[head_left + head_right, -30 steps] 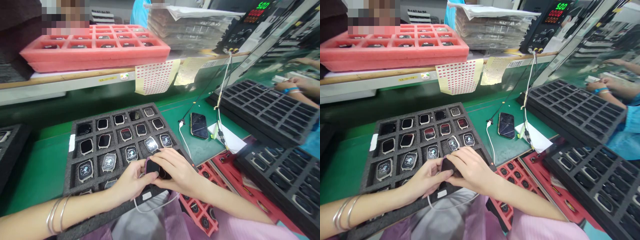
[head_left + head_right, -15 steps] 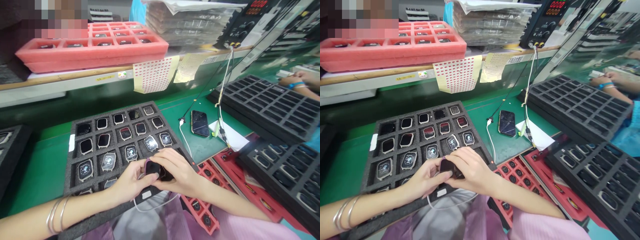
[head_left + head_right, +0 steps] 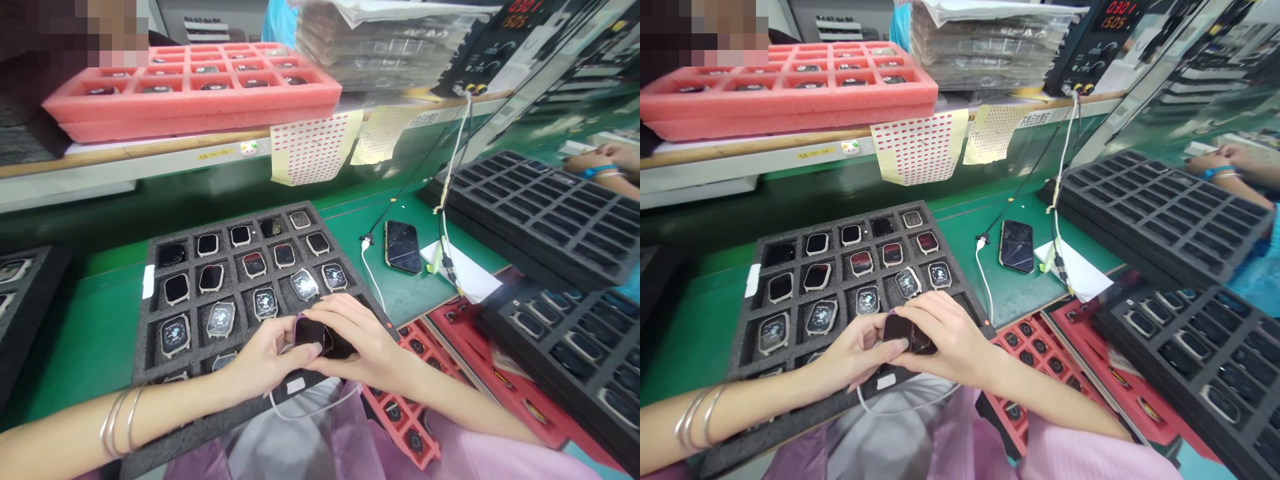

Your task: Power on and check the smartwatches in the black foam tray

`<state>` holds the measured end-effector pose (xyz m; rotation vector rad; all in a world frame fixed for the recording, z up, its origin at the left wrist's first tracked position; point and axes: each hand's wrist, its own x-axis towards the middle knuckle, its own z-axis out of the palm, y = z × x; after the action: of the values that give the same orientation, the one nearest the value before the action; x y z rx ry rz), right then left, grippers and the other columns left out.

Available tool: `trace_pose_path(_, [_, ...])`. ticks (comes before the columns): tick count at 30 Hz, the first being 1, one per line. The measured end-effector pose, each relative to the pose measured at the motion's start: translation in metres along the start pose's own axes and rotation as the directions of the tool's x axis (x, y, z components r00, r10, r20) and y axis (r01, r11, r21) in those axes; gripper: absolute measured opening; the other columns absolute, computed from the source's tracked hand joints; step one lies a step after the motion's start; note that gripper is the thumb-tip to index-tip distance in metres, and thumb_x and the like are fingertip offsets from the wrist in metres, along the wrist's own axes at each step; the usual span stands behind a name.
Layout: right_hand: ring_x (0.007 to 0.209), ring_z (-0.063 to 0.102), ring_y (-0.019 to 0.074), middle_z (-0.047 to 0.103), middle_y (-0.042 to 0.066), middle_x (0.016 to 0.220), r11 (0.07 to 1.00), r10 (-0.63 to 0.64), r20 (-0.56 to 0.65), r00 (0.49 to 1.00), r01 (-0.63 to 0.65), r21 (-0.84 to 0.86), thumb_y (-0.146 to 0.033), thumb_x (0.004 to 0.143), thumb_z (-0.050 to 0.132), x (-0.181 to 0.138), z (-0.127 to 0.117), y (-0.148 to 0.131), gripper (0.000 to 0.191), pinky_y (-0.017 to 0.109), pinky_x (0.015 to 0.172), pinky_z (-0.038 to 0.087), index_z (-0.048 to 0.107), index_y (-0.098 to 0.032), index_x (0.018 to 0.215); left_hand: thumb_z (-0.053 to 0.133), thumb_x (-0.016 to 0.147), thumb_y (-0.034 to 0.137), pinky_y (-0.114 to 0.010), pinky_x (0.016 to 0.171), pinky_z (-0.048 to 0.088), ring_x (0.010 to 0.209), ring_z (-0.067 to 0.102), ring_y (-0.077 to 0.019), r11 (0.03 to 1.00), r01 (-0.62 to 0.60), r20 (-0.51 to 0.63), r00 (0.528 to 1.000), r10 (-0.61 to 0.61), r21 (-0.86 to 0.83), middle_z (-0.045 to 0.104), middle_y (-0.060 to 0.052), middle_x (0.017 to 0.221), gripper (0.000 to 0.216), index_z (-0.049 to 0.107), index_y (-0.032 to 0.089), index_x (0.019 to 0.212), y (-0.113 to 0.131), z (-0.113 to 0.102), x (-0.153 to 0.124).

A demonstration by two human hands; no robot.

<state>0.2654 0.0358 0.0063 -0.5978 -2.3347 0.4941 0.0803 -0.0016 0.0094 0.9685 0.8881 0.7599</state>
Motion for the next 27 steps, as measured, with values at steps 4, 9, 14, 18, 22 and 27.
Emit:
trace_pose_path(4, [0.090, 0.062, 0.0235, 0.066, 0.011, 0.098, 1.000, -0.022, -0.014, 1.000, 0.022, -0.008, -0.031, 0.081, 0.072, 0.001, -0.001, -0.002, 0.044, 0.041, 0.082, 0.051, 0.054, -0.015, 0.117, 0.072, 0.077, 0.039, -0.019, 0.038, 0.027, 0.040, 0.035, -0.0041, 1.000, 0.007, -0.002, 1.000, -0.007, -0.016, 0.053, 0.003, 0.060, 0.028, 0.064, 0.012, 0.083, -0.001, 0.000, 0.000])
trace_pose_path(9, [0.088, 0.062, 0.0229, 0.066, 0.010, 0.097, 0.999, -0.028, -0.024, 0.999, 0.028, -0.022, -0.032, 0.082, 0.070, 0.003, -0.001, -0.004, 0.042, 0.041, 0.081, 0.051, 0.054, -0.016, 0.117, 0.074, 0.075, 0.039, -0.020, 0.044, 0.033, 0.044, 0.038, -0.0063, 0.999, 0.001, -0.021, 1.000, -0.003, -0.050, 0.049, 0.005, 0.054, 0.029, 0.064, 0.013, 0.077, 0.000, 0.001, 0.001])
trace_pose_path(14, [0.087, 0.062, 0.0234, 0.066, 0.011, 0.096, 0.997, -0.037, 0.002, 0.999, 0.037, -0.071, -0.034, 0.083, 0.070, 0.001, -0.001, -0.004, 0.042, 0.043, 0.082, 0.050, 0.055, -0.014, 0.116, 0.074, 0.076, 0.036, -0.022, 0.052, 0.039, 0.050, 0.042, -0.0080, 0.999, -0.031, -0.016, 0.999, 0.030, -0.015, 0.053, 0.003, 0.063, 0.026, 0.065, 0.013, 0.081, -0.003, 0.000, 0.002])
trace_pose_path(18, [0.088, 0.061, 0.0243, 0.066, 0.012, 0.097, 0.993, -0.041, 0.018, 0.999, 0.043, -0.107, -0.036, 0.084, 0.069, -0.001, -0.001, -0.005, 0.042, 0.044, 0.083, 0.050, 0.054, -0.013, 0.117, 0.069, 0.080, 0.034, -0.025, 0.070, 0.043, 0.073, 0.051, -0.0151, 0.990, -0.122, -0.002, 0.992, 0.123, 0.075, 0.059, -0.002, 0.077, 0.022, 0.065, 0.013, 0.084, -0.013, -0.004, 0.003])
trace_pose_path(22, [0.089, 0.061, 0.0246, 0.066, 0.012, 0.097, 0.991, -0.044, 0.025, 0.999, 0.047, -0.129, -0.035, 0.086, 0.065, -0.002, -0.001, -0.005, 0.041, 0.045, 0.085, 0.050, 0.054, -0.014, 0.119, 0.067, 0.082, 0.034, -0.027, 0.072, 0.043, 0.076, 0.051, -0.0169, 0.981, -0.145, 0.015, 0.989, 0.144, 0.132, 0.059, -0.003, 0.080, 0.021, 0.066, 0.014, 0.087, -0.019, -0.006, 0.004])
trace_pose_path(27, [0.088, 0.062, 0.0244, 0.066, 0.011, 0.095, 0.991, -0.046, 0.014, 0.999, 0.048, -0.127, -0.034, 0.086, 0.065, -0.003, 0.000, -0.006, 0.041, 0.046, 0.086, 0.050, 0.053, -0.014, 0.120, 0.066, 0.083, 0.034, -0.027, 0.072, 0.042, 0.075, 0.051, -0.0165, 0.979, -0.150, 0.017, 0.989, 0.149, 0.141, 0.059, -0.002, 0.079, 0.020, 0.065, 0.014, 0.087, -0.018, -0.006, 0.004])
